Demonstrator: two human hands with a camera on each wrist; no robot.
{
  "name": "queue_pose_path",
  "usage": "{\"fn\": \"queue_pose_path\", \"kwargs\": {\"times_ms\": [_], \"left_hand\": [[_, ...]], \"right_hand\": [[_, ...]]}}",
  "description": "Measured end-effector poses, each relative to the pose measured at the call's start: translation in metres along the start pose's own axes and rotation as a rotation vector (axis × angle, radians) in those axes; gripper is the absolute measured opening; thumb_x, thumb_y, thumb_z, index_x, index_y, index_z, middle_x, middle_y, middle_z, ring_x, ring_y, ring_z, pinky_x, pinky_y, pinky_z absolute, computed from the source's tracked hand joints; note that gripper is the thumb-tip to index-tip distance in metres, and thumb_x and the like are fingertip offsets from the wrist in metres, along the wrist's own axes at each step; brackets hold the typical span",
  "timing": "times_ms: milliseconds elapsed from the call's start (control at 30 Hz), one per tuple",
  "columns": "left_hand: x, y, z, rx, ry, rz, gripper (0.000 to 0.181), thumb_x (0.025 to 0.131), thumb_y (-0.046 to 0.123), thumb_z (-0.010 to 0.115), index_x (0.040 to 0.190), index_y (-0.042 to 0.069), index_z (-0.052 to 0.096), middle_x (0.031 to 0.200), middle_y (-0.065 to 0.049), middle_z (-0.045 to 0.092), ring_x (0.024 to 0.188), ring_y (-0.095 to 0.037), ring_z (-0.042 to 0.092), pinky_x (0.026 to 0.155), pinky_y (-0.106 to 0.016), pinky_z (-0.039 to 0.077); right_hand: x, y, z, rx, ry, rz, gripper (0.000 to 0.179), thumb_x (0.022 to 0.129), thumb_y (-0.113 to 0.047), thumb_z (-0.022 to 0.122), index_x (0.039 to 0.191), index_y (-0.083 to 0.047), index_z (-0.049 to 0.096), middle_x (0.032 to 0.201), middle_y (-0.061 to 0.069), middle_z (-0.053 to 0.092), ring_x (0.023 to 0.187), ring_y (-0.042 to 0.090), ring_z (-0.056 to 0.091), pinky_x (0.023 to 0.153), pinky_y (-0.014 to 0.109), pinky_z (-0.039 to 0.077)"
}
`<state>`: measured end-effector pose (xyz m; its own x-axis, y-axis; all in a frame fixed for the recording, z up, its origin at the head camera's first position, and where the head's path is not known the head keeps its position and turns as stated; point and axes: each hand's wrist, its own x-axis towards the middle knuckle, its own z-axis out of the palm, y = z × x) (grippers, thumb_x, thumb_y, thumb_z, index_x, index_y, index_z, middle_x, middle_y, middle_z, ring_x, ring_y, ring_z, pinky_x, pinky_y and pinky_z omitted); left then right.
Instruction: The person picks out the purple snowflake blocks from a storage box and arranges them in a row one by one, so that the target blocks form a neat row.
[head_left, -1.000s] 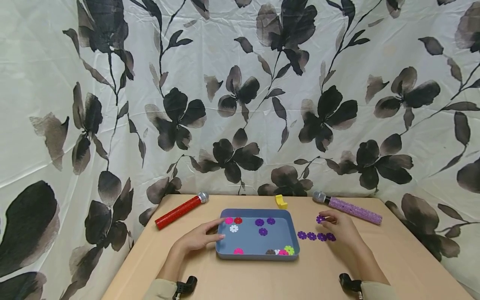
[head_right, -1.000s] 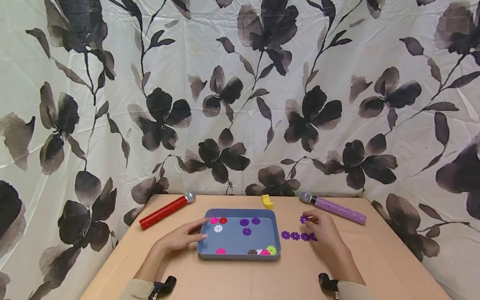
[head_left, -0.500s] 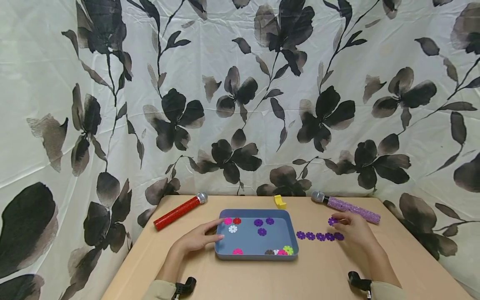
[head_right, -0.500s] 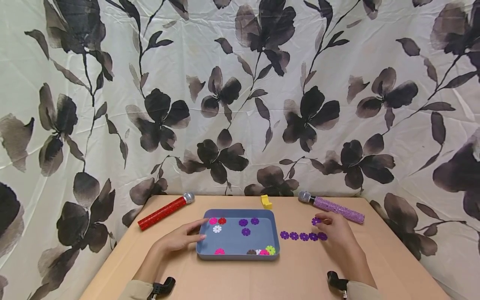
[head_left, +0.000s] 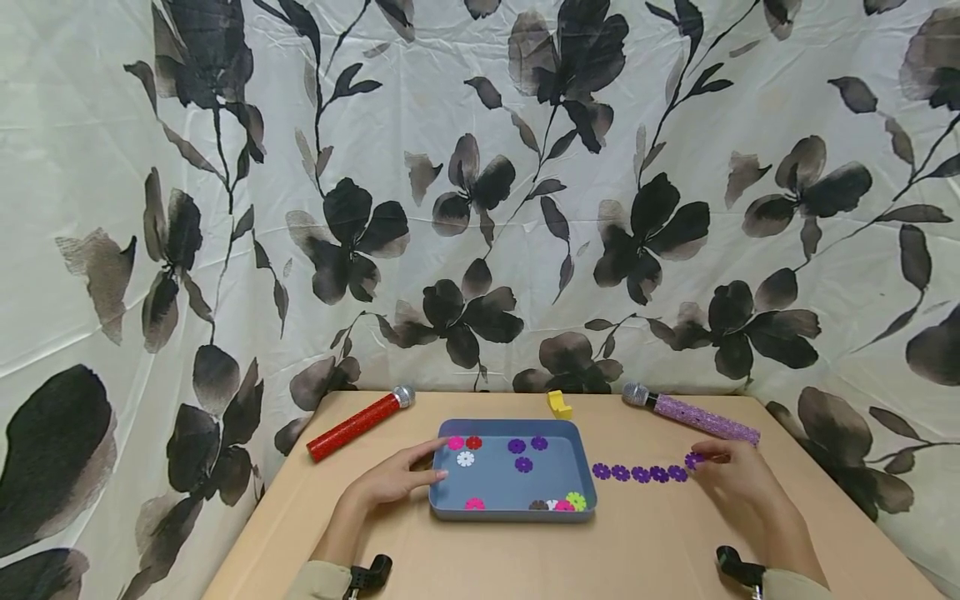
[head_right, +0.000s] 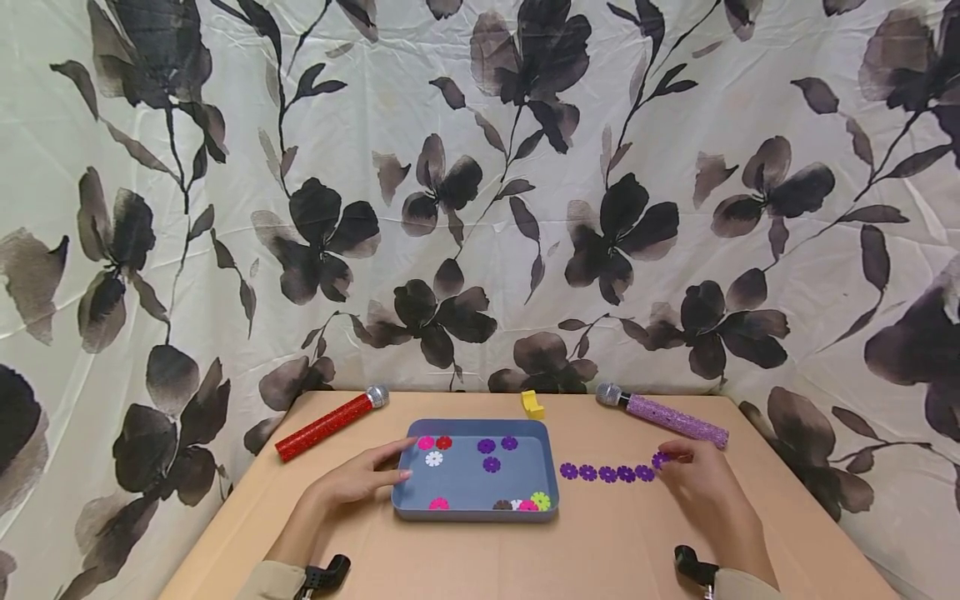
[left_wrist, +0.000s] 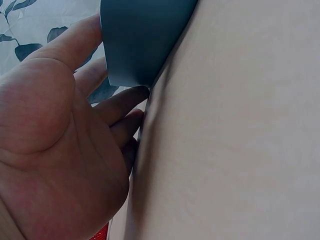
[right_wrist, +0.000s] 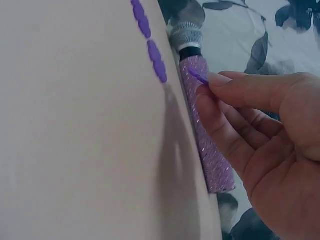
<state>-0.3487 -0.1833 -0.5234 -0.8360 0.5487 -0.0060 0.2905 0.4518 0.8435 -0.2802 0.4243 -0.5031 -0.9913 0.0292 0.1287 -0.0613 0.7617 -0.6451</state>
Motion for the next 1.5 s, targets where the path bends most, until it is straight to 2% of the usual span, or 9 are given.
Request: {"fn": "queue_pose_path", "kwargs": {"times_ms": [100, 333, 600, 733, 967, 1100, 1167, 1367, 1500], "left_hand": [[0.000, 0.000, 0.000, -0.006, 0.001, -0.005, 0.074, 0.098, 0.045, 0.071, 0.161, 0.022, 0.041, 0.169, -0.013, 0.033, 0.158, -0.041, 0.024, 0.128, -0.065, 0.018], [0.000, 0.001, 0.000, -0.004, 0.001, 0.001, 0.074, 0.098, 0.044, 0.071, 0.161, 0.021, 0.041, 0.169, -0.013, 0.034, 0.158, -0.041, 0.024, 0.128, -0.065, 0.018], [0.001, 0.001, 0.000, -0.008, 0.003, 0.006, 0.073, 0.098, 0.043, 0.071, 0.161, 0.021, 0.041, 0.169, -0.013, 0.033, 0.159, -0.040, 0.023, 0.128, -0.064, 0.017], [0.001, 0.000, 0.001, -0.009, 0.002, 0.002, 0.074, 0.098, 0.044, 0.072, 0.161, 0.021, 0.041, 0.169, -0.013, 0.033, 0.159, -0.041, 0.023, 0.128, -0.064, 0.017], [0.000, -0.001, 0.001, -0.002, 0.008, -0.003, 0.075, 0.097, 0.045, 0.072, 0.161, 0.021, 0.042, 0.169, -0.013, 0.033, 0.158, -0.041, 0.023, 0.128, -0.065, 0.017], [0.000, 0.000, 0.001, -0.001, 0.008, -0.002, 0.074, 0.097, 0.044, 0.072, 0.161, 0.021, 0.042, 0.169, -0.013, 0.034, 0.158, -0.041, 0.024, 0.128, -0.065, 0.018], [0.000, 0.000, 0.001, -0.004, 0.007, 0.000, 0.074, 0.098, 0.044, 0.072, 0.161, 0.021, 0.042, 0.169, -0.013, 0.034, 0.158, -0.041, 0.024, 0.128, -0.065, 0.018], [0.000, 0.001, 0.001, -0.011, 0.004, -0.001, 0.075, 0.097, 0.045, 0.072, 0.161, 0.020, 0.042, 0.169, -0.013, 0.034, 0.158, -0.041, 0.024, 0.128, -0.065, 0.018], [-0.001, 0.000, 0.000, -0.011, 0.004, -0.006, 0.075, 0.097, 0.045, 0.072, 0.161, 0.021, 0.042, 0.169, -0.013, 0.034, 0.158, -0.041, 0.024, 0.127, -0.066, 0.018]], "right_hand": [[0.001, 0.004, 0.000, 0.018, -0.012, 0.037, 0.035, 0.092, -0.005, 0.076, 0.124, 0.007, 0.070, 0.116, 0.020, 0.074, 0.100, 0.023, 0.067, 0.078, 0.023, 0.054], [0.004, 0.009, 0.003, 0.048, -0.053, 0.118, 0.028, 0.094, 0.004, 0.069, 0.121, 0.011, 0.069, 0.114, 0.023, 0.074, 0.100, 0.028, 0.069, 0.080, 0.034, 0.062], [0.002, 0.009, 0.005, 0.041, -0.050, 0.130, 0.028, 0.092, 0.004, 0.071, 0.119, 0.009, 0.069, 0.105, 0.017, 0.072, 0.089, 0.023, 0.058, 0.063, 0.027, 0.053], [0.002, 0.009, 0.006, 0.035, -0.055, 0.129, 0.027, 0.092, 0.003, 0.072, 0.118, 0.009, 0.070, 0.104, 0.016, 0.071, 0.089, 0.023, 0.058, 0.064, 0.026, 0.053], [0.000, 0.009, 0.002, 0.087, -0.032, 0.217, 0.040, 0.101, -0.022, 0.069, 0.131, 0.003, 0.067, 0.124, 0.020, 0.070, 0.104, 0.027, 0.063, 0.079, 0.034, 0.054], [-0.001, 0.003, 0.000, 0.069, 0.030, 0.169, 0.051, 0.104, -0.038, 0.064, 0.140, -0.001, 0.062, 0.134, 0.024, 0.064, 0.116, 0.036, 0.060, 0.088, 0.043, 0.055], [-0.001, -0.002, -0.001, 0.053, 0.056, 0.129, 0.054, 0.105, -0.041, 0.062, 0.140, -0.001, 0.062, 0.134, 0.024, 0.064, 0.117, 0.038, 0.060, 0.087, 0.043, 0.055], [0.002, -0.022, 0.003, 0.024, 0.139, 0.011, 0.051, 0.103, -0.038, 0.066, 0.135, 0.001, 0.065, 0.125, 0.023, 0.068, 0.110, 0.035, 0.061, 0.072, 0.024, 0.054], [0.006, -0.040, 0.010, 0.035, 0.177, -0.048, 0.048, 0.102, -0.038, 0.067, 0.133, 0.000, 0.067, 0.123, 0.023, 0.069, 0.111, 0.036, 0.062, 0.069, 0.020, 0.053]]}}
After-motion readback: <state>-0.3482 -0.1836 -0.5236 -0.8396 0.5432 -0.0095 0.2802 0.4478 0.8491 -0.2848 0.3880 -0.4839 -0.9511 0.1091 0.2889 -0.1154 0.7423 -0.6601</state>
